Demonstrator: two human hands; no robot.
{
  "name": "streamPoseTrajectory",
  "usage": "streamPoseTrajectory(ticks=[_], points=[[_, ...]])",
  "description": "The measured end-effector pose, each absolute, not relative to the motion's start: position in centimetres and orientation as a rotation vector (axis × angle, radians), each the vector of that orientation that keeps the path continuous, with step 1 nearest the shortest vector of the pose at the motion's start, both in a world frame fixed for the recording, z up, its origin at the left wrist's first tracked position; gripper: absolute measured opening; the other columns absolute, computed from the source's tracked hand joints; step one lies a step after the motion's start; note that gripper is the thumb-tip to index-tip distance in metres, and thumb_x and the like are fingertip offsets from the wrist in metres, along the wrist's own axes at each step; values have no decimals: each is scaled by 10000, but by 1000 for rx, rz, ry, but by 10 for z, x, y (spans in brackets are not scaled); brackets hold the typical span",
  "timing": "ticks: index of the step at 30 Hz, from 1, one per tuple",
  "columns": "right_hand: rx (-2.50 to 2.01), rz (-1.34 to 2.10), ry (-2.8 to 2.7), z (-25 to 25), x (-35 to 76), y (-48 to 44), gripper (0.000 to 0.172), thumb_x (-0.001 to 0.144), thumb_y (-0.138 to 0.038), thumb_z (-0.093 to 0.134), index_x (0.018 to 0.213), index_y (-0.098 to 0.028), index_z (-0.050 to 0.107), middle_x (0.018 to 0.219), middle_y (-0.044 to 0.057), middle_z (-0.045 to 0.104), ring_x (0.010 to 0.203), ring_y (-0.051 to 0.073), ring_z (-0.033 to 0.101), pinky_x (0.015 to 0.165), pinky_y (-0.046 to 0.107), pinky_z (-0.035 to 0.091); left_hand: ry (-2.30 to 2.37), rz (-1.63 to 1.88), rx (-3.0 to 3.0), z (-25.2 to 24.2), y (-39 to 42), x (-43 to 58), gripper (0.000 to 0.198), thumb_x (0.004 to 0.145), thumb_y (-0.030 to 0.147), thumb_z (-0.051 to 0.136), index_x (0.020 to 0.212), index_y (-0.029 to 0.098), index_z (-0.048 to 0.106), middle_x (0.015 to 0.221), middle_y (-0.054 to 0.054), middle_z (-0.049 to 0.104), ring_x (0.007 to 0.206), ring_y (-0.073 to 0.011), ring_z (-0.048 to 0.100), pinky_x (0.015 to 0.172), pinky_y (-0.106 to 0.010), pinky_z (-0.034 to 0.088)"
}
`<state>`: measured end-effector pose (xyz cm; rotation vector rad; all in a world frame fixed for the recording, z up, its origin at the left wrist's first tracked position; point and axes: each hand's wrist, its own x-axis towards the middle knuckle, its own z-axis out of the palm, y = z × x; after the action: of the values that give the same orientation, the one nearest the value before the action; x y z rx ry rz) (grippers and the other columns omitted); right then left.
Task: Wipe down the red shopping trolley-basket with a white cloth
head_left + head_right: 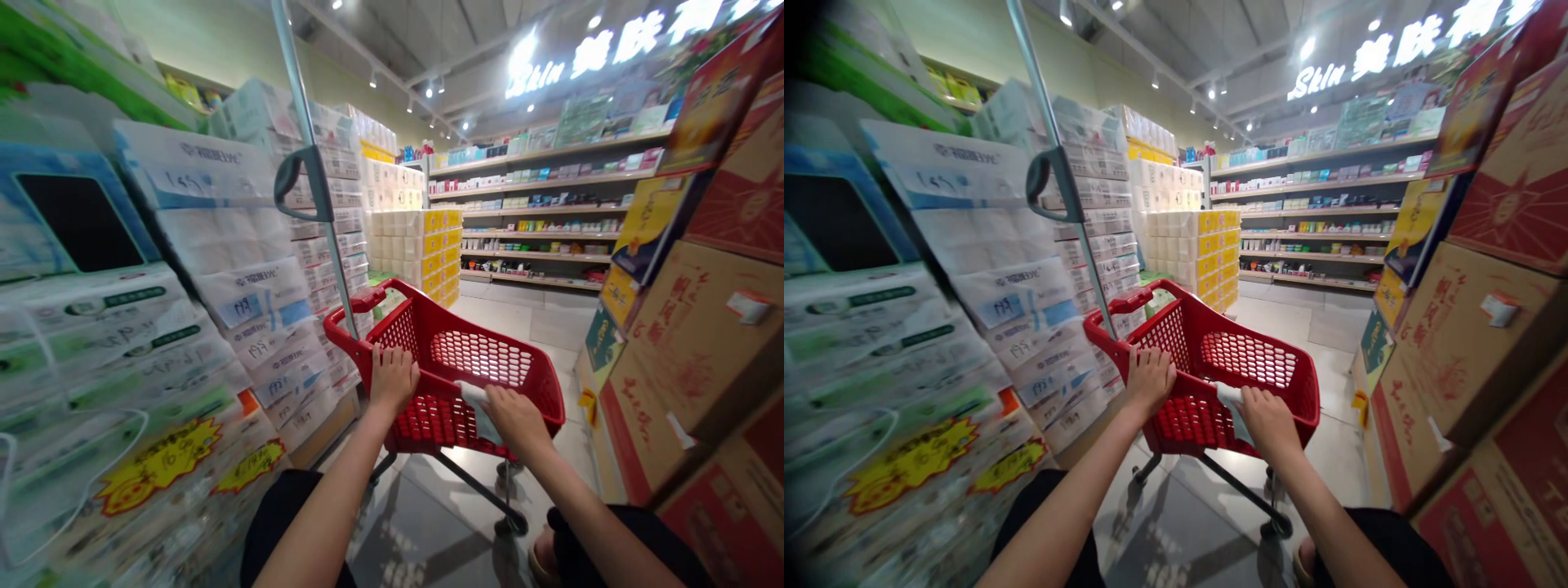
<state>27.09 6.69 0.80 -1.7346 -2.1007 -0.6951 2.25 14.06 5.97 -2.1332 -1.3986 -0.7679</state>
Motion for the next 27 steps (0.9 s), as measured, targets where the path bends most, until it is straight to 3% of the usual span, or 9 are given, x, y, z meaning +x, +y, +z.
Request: streamPoseTrajectory(ticks=[3, 7, 12, 16, 21, 25, 27], points=[[-1698, -691, -2078, 18, 212, 86, 211, 967, -304, 415, 1020, -165, 565, 892, 89, 616, 806, 211, 545, 709, 337, 368, -1395, -774, -2147, 59, 136, 27, 222, 937, 332, 406, 945, 207, 590, 1021, -87, 593, 1044, -270, 494, 1138, -532, 172], [-1589, -692, -2010, 22, 165, 97, 466, 955, -228, 401, 1408, -127, 355, 1157, 147, 589, 989, 252, 520, 871, 403, 386, -1382, -765, -2147, 59, 135, 26, 205, 935, 311, 412, 950, 211, 590, 1038, -84, 598, 1044, -267, 500, 1137, -519, 179], [-1371, -635, -2181, 18, 190, 84, 597, 960, -300, 425, 1507, -196, 208, 1362, 114, 495, 1140, 234, 481, 970, 393, 377, -1351, -792, -2171, 59, 141, 13, 216, 940, 315, 408, 965, 218, 600, 1021, -72, 606, 1033, -258, 508, 1142, -503, 184], [-1377, -658, -2196, 13, 229, 63, 582, 962, -338, 426, 1500, -212, 243, 1375, 95, 502, 1178, 229, 487, 1013, 407, 363, -1361, -815, -2156, 59, 145, 5, 217, 936, 313, 411, 955, 215, 603, 1028, -70, 603, 1035, -250, 506, 1154, -495, 173], [-1459, -707, -2134, 7, 274, 38, 472, 983, -336, 373, 1437, -206, 361, 1360, 83, 533, 1224, 210, 487, 1122, 448, 230, -1382, -843, -2144, 59, 147, 3, 204, 922, 298, 426, 941, 211, 610, 1008, -71, 603, 1025, -247, 507, 1159, -499, 175], [-1557, -737, -2109, 10, 292, 34, 308, 990, -354, 363, 1147, -192, 574, 1139, 80, 655, 1135, 213, 549, 1072, 429, 286, -1408, -868, -2119, 58, 145, 6, 201, 912, 295, 439, 942, 204, 616, 995, -81, 597, 1034, -259, 502, 1162, -521, 176], [-1640, -726, -2121, 14, 286, 42, 276, 991, -357, 371, 975, -198, 596, 1004, 69, 675, 1038, 210, 591, 944, 370, 383, -1418, -876, -2105, 59, 144, 8, 202, 910, 298, 442, 931, 203, 618, 985, -84, 594, 1047, -267, 498, 1164, -532, 175]])
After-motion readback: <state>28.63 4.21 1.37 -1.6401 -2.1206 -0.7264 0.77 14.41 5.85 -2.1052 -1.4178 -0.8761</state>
